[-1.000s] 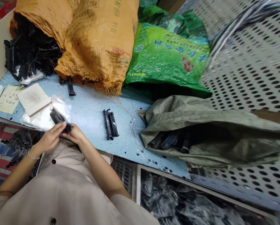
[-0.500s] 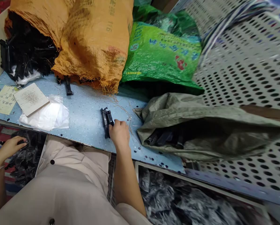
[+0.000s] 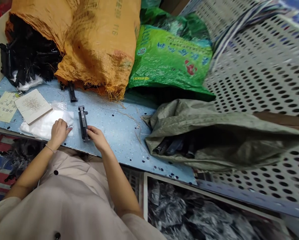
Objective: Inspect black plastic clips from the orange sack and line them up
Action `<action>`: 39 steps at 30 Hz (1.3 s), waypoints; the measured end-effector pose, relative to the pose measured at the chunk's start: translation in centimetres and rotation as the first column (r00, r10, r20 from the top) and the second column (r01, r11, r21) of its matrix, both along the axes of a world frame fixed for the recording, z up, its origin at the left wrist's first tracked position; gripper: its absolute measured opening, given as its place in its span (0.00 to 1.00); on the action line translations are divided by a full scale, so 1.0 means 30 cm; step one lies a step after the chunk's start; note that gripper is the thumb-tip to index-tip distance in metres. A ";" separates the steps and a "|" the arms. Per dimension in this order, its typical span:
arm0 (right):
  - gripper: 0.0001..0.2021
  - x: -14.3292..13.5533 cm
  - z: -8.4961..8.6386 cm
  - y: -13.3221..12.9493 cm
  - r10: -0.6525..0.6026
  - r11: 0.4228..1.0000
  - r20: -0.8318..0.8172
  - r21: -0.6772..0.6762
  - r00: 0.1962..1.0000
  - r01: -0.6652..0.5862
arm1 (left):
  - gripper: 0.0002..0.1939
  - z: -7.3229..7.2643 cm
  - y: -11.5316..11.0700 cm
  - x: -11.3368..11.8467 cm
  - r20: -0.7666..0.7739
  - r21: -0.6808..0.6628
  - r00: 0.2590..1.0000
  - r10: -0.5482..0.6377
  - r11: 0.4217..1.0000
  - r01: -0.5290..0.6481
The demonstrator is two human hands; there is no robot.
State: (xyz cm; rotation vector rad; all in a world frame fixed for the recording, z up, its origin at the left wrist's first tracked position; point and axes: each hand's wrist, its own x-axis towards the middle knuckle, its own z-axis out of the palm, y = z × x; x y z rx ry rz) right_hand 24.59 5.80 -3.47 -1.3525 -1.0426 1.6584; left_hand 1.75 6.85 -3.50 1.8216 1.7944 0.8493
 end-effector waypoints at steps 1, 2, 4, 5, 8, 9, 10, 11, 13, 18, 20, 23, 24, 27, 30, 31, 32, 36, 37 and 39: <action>0.20 -0.020 0.003 0.006 -0.006 1.000 -0.053 -0.019 0.999 0.005 | 0.04 -0.017 0.023 0.011 -0.030 -0.007 1.000 -0.009 1.000 0.009; 0.19 -0.033 0.007 0.011 -0.009 0.999 -0.109 -0.042 0.994 0.004 | 0.06 -0.033 0.039 0.004 -0.005 -0.023 1.000 -0.018 1.000 0.018; 0.17 -0.046 0.015 0.023 -0.003 0.996 -0.228 -0.088 0.974 -0.018 | 0.08 -0.054 0.055 -0.037 0.163 -0.053 0.986 -0.022 0.998 0.031; 0.17 -0.055 0.017 0.031 0.010 0.994 -0.286 -0.105 0.958 -0.042 | 0.07 -0.060 0.058 -0.061 0.269 -0.062 0.963 -0.014 0.998 0.032; 0.16 -0.116 0.011 0.068 0.068 0.983 -0.427 -0.123 0.902 -0.133 | 0.05 -0.068 0.057 -0.099 0.491 -0.083 0.871 0.019 0.996 0.025; 0.15 -0.145 0.004 0.083 0.092 0.978 -0.455 -0.127 0.886 -0.167 | 0.06 -0.070 0.056 -0.100 0.527 -0.088 0.849 0.029 0.996 0.020; 0.15 -0.173 -0.005 0.098 0.113 0.971 -0.471 -0.136 0.875 -0.198 | 0.07 -0.072 0.055 -0.099 0.560 -0.094 0.827 0.046 0.996 0.008; 0.14 -0.198 -0.015 0.112 0.121 0.965 -0.475 -0.149 0.872 -0.215 | 0.08 -0.073 0.054 -0.098 0.597 -0.105 0.799 0.072 0.994 -0.011; 0.13 -0.224 -0.037 0.130 0.099 0.963 -0.460 -0.180 0.882 -0.202 | 0.10 -0.070 0.046 -0.107 0.682 -0.142 0.717 0.142 0.988 -0.061; 0.14 -0.154 -0.054 0.103 0.026 0.981 -0.389 -0.166 0.921 -0.098 | 0.09 -0.027 -0.002 -0.165 0.672 0.005 0.735 0.093 0.991 -0.130; 0.14 -0.127 -0.040 0.074 0.001 0.986 -0.389 -0.151 0.921 -0.064 | 0.05 -0.014 -0.019 -0.164 0.568 0.086 0.823 0.005 0.994 -0.065; 0.16 -0.140 -0.015 0.043 -0.014 0.982 -0.453 -0.173 0.892 -0.072 | 0.04 -0.022 -0.026 -0.126 0.549 0.012 0.836 0.005 1.000 -0.014; 0.17 -0.157 -0.011 0.039 0.005 0.977 -0.474 -0.187 0.881 -0.106 | 0.05 -0.031 -0.025 -0.110 0.572 -0.026 0.820 0.029 1.000 -0.018; 0.18 -0.209 -0.015 0.043 0.068 0.956 -0.487 -0.218 0.871 -0.197 | 0.09 -0.064 -0.022 -0.083 0.616 -0.079 0.783 0.087 0.996 -0.048; 0.16 -0.225 -0.037 0.050 0.053 0.964 -0.453 -0.209 0.890 -0.164 | 0.13 -0.082 -0.031 -0.106 0.656 -0.099 0.743 0.132 0.991 -0.089; 0.16 -0.221 -0.046 0.050 0.042 0.969 -0.438 -0.202 0.898 -0.143 | 0.13 -0.083 -0.038 -0.120 0.659 -0.102 0.739 0.138 0.990 -0.094; 0.16 -0.214 -0.056 0.050 0.039 0.972 -0.418 -0.196 0.908 -0.132 | 0.12 -0.081 -0.045 -0.134 0.647 -0.096 0.750 0.134 0.991 -0.094; 0.18 -0.191 -0.090 0.038 0.096 0.980 -0.276 -0.143 0.956 -0.140 | 0.08 -0.057 -0.073 -0.159 0.336 -0.015 0.941 -0.033 0.999 0.040; 0.19 -0.188 -0.094 0.034 0.102 0.985 -0.225 -0.116 0.969 -0.131 | 0.14 -0.048 -0.076 -0.158 0.237 -0.004 0.968 -0.080 0.996 0.084; 0.20 -0.179 -0.091 0.026 0.109 0.992 -0.121 -0.043 0.987 -0.115 | 0.23 -0.032 -0.078 -0.152 0.132 0.005 0.983 -0.128 0.992 0.129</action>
